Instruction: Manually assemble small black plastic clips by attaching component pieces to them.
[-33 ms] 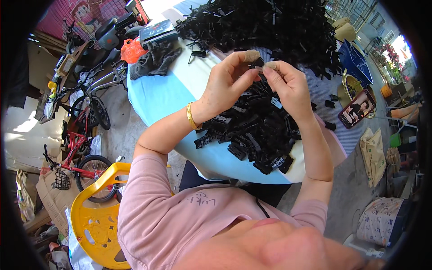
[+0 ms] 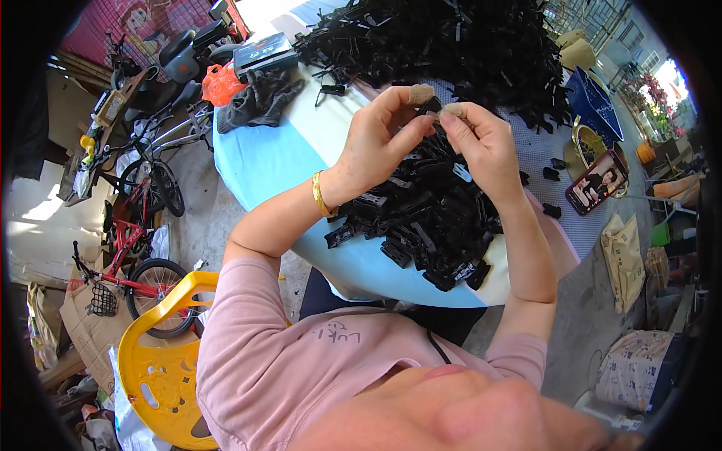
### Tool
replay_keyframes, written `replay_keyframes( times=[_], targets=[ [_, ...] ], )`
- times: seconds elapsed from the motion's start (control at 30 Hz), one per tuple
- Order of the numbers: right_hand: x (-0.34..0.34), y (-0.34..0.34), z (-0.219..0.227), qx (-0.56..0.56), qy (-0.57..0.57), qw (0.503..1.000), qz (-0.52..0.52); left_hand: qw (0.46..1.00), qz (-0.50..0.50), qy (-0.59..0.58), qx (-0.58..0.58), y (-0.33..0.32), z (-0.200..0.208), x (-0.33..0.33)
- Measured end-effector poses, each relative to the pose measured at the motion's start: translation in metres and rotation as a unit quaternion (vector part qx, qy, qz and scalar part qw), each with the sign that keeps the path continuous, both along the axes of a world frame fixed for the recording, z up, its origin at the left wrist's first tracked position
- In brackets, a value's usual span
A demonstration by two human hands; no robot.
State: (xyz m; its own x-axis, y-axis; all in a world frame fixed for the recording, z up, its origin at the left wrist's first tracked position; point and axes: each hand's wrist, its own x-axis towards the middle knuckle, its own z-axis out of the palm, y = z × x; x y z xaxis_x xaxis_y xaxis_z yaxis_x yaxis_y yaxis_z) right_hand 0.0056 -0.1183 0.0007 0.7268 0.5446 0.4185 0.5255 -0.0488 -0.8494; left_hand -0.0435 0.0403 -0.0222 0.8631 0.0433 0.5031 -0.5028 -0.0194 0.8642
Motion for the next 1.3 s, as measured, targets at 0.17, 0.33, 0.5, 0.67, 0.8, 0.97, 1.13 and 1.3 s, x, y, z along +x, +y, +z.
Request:
replay_keyframes(
  times=[0.17,0.33,0.5,0.67,0.8,0.97,1.13,1.3],
  targets=[
    [-0.005,0.004,-0.003,0.012,-0.008,1.000,0.010,1.000,0.022,-0.013,-0.002,0.001,0.001,-0.002],
    [-0.011,0.006,-0.004,-0.005,-0.064,0.998,-0.019,0.998,0.040,-0.023,-0.030,0.001,-0.004,-0.001],
    [-0.009,0.000,-0.002,-0.007,0.072,0.997,0.011,0.963,0.144,-0.192,0.123,-0.001,-0.004,0.001],
    [-0.009,0.001,-0.005,-0.009,0.057,0.998,0.005,0.965,0.145,-0.176,0.126,-0.002,-0.005,0.001],
    [-0.001,0.009,-0.009,0.036,-0.021,0.999,0.009,0.996,0.030,-0.073,-0.051,-0.001,-0.004,0.004],
    [-0.004,-0.006,-0.001,0.026,-0.160,0.986,-0.038,0.954,-0.152,0.078,-0.248,0.014,0.013,0.012],
    [0.002,-0.007,0.005,0.082,-0.264,0.961,-0.005,0.880,-0.288,0.176,-0.333,0.021,0.005,0.014],
    [0.002,-0.011,0.007,0.077,-0.135,0.987,0.046,0.948,-0.249,0.153,-0.126,0.012,0.008,0.007]
  ],
)
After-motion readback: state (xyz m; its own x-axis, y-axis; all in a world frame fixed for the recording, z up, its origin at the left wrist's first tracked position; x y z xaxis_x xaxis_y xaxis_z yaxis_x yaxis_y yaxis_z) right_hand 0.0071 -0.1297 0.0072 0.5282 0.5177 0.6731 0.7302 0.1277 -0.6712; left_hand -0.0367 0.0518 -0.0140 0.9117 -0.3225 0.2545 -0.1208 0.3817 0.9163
